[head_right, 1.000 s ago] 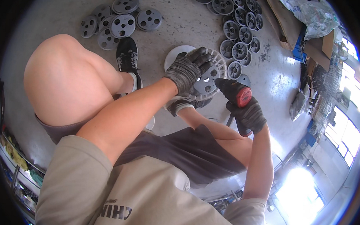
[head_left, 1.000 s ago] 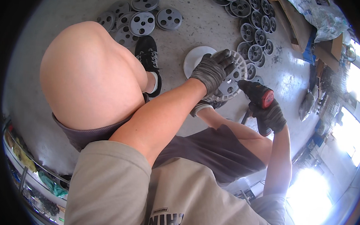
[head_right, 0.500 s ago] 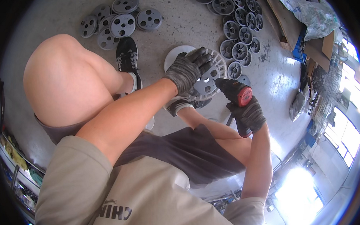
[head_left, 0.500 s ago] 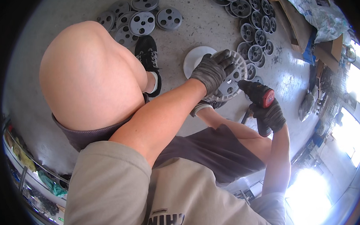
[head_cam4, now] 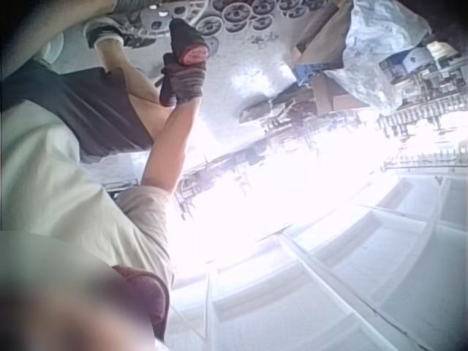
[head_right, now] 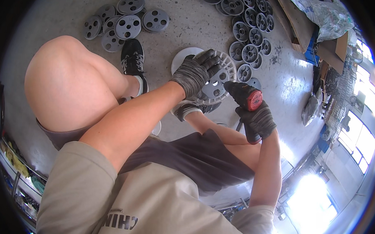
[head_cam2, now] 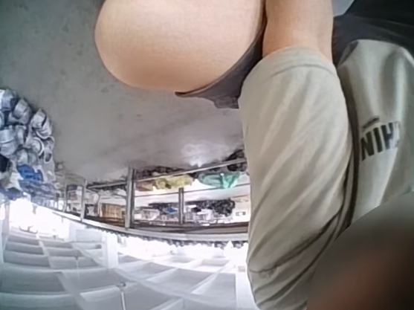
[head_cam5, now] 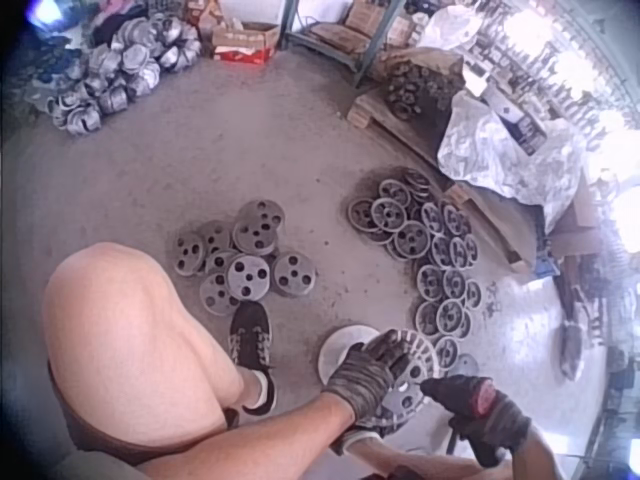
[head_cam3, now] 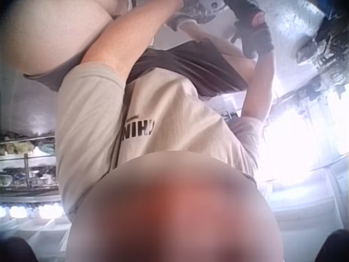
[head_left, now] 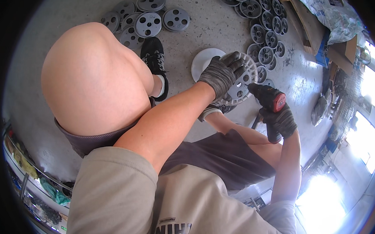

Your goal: Using a power drill to create holes in metal gear-like components.

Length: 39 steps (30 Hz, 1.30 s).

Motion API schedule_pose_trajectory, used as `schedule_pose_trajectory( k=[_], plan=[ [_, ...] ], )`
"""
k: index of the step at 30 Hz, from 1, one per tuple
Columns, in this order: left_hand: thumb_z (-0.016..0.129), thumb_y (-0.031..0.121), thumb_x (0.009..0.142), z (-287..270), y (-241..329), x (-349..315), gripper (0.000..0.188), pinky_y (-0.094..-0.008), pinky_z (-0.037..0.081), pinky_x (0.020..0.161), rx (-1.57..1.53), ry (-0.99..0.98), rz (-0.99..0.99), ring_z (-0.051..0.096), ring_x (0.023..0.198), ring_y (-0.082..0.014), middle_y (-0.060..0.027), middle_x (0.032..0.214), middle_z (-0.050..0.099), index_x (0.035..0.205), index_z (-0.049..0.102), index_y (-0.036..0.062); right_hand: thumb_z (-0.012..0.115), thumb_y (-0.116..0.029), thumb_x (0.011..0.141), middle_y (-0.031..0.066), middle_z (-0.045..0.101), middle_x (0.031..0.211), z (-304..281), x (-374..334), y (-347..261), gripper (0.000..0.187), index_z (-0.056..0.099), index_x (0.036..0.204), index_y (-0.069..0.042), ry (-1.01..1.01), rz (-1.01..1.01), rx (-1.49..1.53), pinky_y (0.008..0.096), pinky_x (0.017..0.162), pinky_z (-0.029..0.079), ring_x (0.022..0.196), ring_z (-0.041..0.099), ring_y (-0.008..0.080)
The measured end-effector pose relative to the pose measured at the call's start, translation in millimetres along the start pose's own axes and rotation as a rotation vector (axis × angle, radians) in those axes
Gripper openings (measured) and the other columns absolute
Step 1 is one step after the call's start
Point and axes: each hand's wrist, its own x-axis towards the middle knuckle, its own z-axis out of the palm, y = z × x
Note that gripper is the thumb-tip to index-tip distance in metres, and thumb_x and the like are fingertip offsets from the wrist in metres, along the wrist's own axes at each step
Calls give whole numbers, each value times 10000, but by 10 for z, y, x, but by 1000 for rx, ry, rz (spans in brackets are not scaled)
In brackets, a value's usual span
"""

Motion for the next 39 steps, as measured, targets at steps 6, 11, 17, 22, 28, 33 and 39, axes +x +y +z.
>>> schedule_pose_trajectory(
  k=[6,11,17,22,28,33,39],
  plan=[
    [875,517,684,23,0,-3,1133,-561,350,1211,-9,6,-1,190,1638,-273,-38,1762,265,1657,369,232,775,-95,848,95,755,1158,-3,-10,-39,527,626,1343,4,-4,42,-43,367,931,588,1009,706,196],
    [887,517,673,41,-5,-1,1156,-561,345,1214,-20,10,-1,189,1637,-281,-49,1760,266,1661,360,232,780,-95,850,83,753,1149,1,-16,-16,525,629,1344,-3,-1,50,30,365,913,591,983,695,183],
    [900,533,651,-50,2,-8,1186,-562,341,1217,-33,-23,3,194,1634,-287,-50,1758,272,1661,361,223,784,-97,848,73,751,1127,13,-30,-45,537,627,1353,-6,30,13,31,362,856,600,919,690,175],
    [893,566,650,-76,0,-21,1185,-564,340,1219,-25,-61,17,193,1636,-284,-45,1759,275,1657,369,227,797,-120,839,71,742,1082,11,-28,-57,491,651,1294,-9,19,79,-9,359,793,605,863,686,168],
    [873,503,702,-51,1,-18,1096,-553,350,1216,-11,-32,4,199,1636,-268,-26,1760,278,1647,391,230,807,-131,833,66,732,1034,32,-19,-45,467,666,1263,-15,28,64,54,363,778,605,854,682,166],
    [867,484,712,-66,2,-30,1076,-553,356,1210,-26,-24,0,202,1636,-266,-26,1758,282,1645,395,230,812,-116,829,59,732,1049,37,-23,-88,463,669,1258,-14,15,118,100,359,765,604,852,684,167],
    [877,518,686,-60,1,-22,1116,-560,352,1208,-19,-21,2,192,1639,-269,-35,1758,281,1649,390,230,829,-104,827,57,727,1053,35,-15,-60,479,665,1269,-16,31,135,140,358,730,607,827,691,173]
  ],
)
